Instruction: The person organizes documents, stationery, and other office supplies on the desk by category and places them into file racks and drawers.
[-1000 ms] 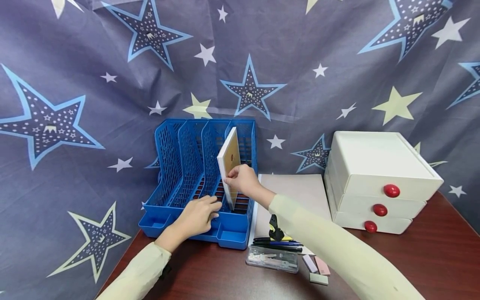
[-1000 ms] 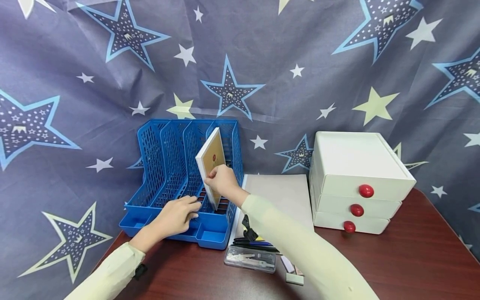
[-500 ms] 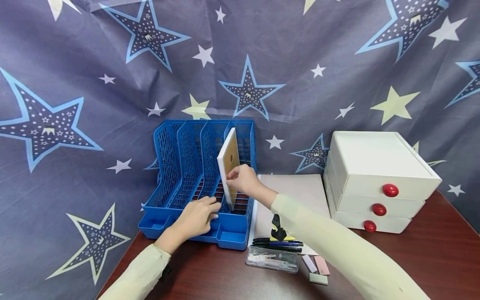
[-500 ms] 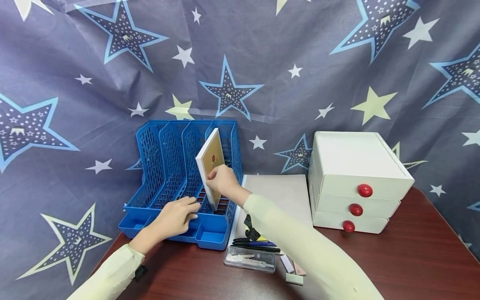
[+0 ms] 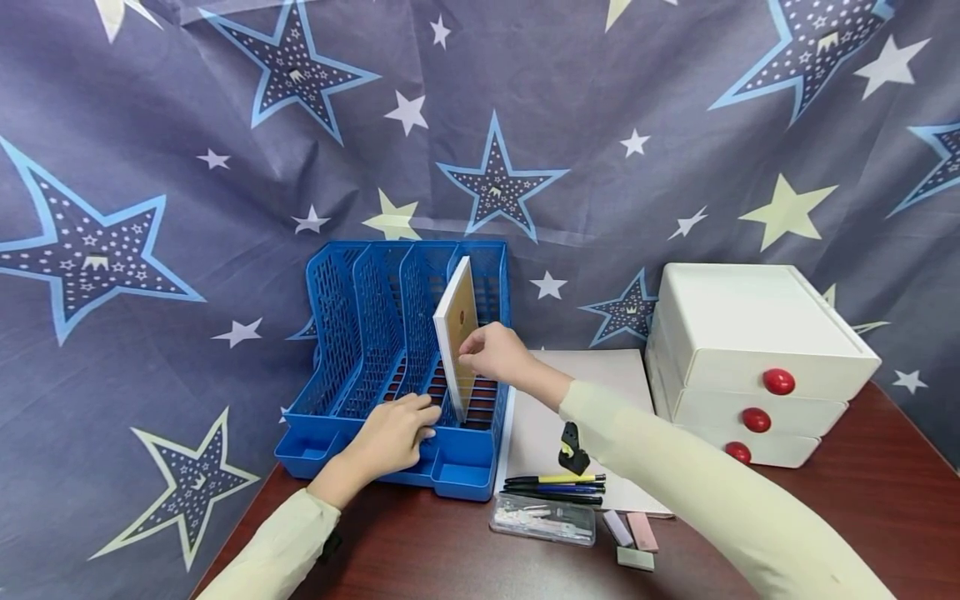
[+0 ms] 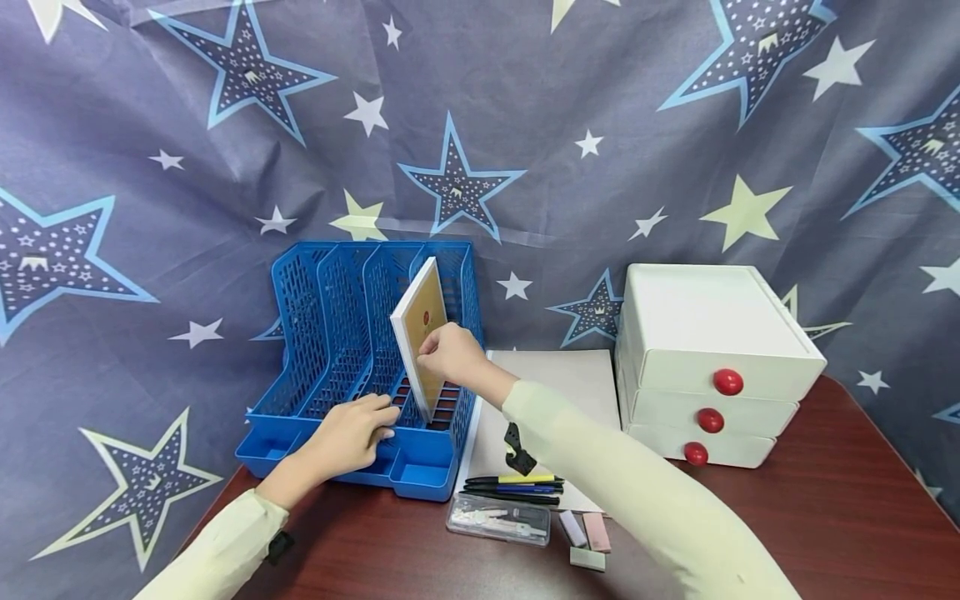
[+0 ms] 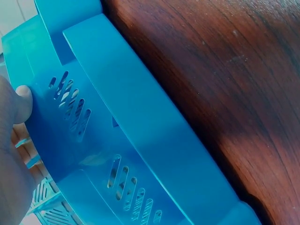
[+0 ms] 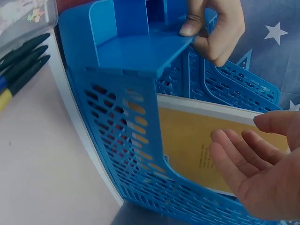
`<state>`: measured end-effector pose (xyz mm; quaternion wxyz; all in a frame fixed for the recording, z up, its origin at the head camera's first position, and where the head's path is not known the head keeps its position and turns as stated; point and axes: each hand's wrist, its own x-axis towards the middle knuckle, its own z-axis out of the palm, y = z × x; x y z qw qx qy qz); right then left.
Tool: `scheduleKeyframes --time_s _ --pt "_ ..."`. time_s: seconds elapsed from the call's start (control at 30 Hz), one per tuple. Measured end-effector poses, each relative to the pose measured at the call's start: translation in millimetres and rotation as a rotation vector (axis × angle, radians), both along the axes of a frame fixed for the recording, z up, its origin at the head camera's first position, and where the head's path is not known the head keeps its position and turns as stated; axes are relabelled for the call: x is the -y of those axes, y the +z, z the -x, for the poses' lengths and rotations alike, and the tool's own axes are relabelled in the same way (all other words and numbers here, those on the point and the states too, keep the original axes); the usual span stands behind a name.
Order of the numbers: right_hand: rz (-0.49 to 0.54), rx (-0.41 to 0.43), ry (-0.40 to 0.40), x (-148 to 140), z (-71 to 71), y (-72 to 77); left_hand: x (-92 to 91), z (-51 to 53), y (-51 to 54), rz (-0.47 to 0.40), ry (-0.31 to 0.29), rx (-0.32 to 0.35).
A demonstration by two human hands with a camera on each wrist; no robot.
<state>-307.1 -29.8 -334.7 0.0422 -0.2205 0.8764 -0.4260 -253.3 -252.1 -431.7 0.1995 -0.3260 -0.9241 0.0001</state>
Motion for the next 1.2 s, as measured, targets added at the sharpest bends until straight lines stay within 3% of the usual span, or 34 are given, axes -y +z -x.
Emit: scheduleKeyframes --time_s 0.53,0.87,1.2 --pt "-0.130 -0.094 0.089 -42.2 -15.1 26.8 0.9 -0.9 -1.5 0.023 0.029 0.021" --pt "-0.230 -0.198 0.120 -78.3 -38.4 11.7 1.8 -0.5 -1.2 0.030 0.028 0.007" --pt "-0.310 -0.307 0.155 -99.2 -53.4 -13.9 0.1 0.2 -1.2 0.040 0.029 0.008"
